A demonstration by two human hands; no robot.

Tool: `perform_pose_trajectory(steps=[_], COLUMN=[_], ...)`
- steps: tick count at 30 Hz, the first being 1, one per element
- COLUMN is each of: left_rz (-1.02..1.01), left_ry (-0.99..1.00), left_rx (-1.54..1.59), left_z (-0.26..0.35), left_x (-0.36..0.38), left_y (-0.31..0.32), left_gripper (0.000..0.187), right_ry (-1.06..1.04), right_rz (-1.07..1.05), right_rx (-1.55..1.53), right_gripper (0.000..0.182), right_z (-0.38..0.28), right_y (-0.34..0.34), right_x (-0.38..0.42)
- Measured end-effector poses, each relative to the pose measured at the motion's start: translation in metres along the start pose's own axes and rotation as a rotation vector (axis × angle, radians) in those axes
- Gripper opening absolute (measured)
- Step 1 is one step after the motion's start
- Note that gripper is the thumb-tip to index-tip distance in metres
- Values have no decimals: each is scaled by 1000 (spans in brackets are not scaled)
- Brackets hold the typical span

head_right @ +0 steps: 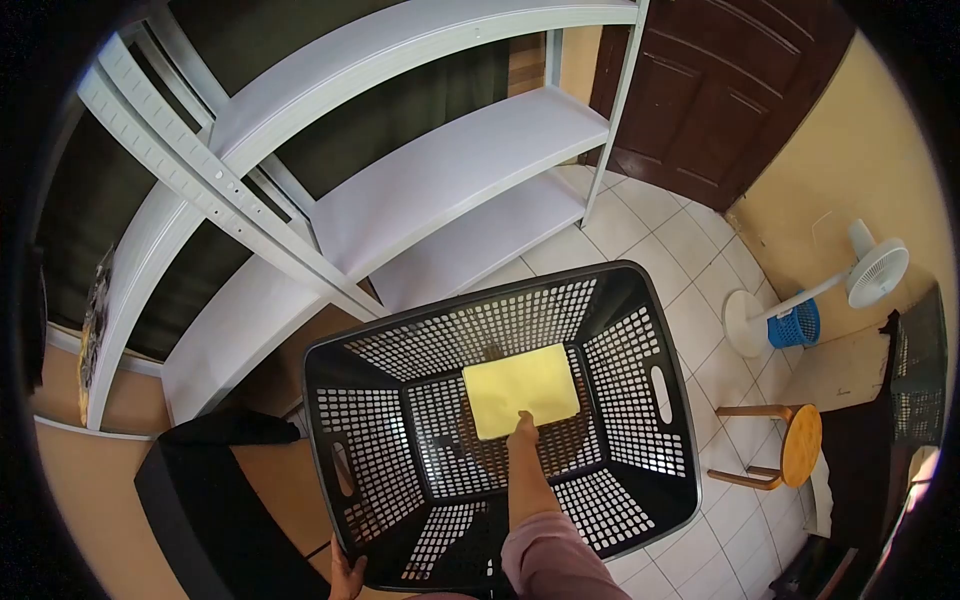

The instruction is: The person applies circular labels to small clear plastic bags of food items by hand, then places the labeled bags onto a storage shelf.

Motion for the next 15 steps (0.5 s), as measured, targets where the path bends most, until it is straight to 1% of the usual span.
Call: perform_pose_trajectory(steps=[1,3,4,6,7,8,9,12,14,15], left_rz=[1,-18,-15,-17,-15,-18,-22,-31,-17,0], left_ry=[-1,-107,-105,-95,-99,-55,-9,-48,-57,-70], left_rx=[1,130,128,111,110,107,103,133,124,113], left_z=[1,5,6,6,5,3,3,6,4,2], left_x=[2,2,1,1,1,0,0,0,1,0], left_y=[0,2,2,2,2,3,2,2,4,3], left_gripper=[65,66,66,66,66,67,67,67,68,69], right_ry=[0,7,9,-84,-81,-68,-34,14,-10,-31], right_rz=[0,-61,-65,-219,-219,-167,-90,15,-30,-75], right_rx=[2,-64,-65,-352,-349,-304,-229,-138,-204,-266], right_gripper=[46,47,47,44,44,44,44,44,42,40], right_z=[1,3,7,19,22,29,20,6,21,23], right_y=[-2,3,4,8,10,13,17,24,19,19], right_x=[-1,-7,-11,-26,-41,-55,-39,-9,-38,-39])
Point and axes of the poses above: each hand's wrist, its own x-axis away from the middle knuckle, its own y-axis out of the palm, z = x × y, the point moved 2 cm from there along -x, towards the middle knuckle, and after that the axes turned 11 degrees about -y, right-handed, at the moved point
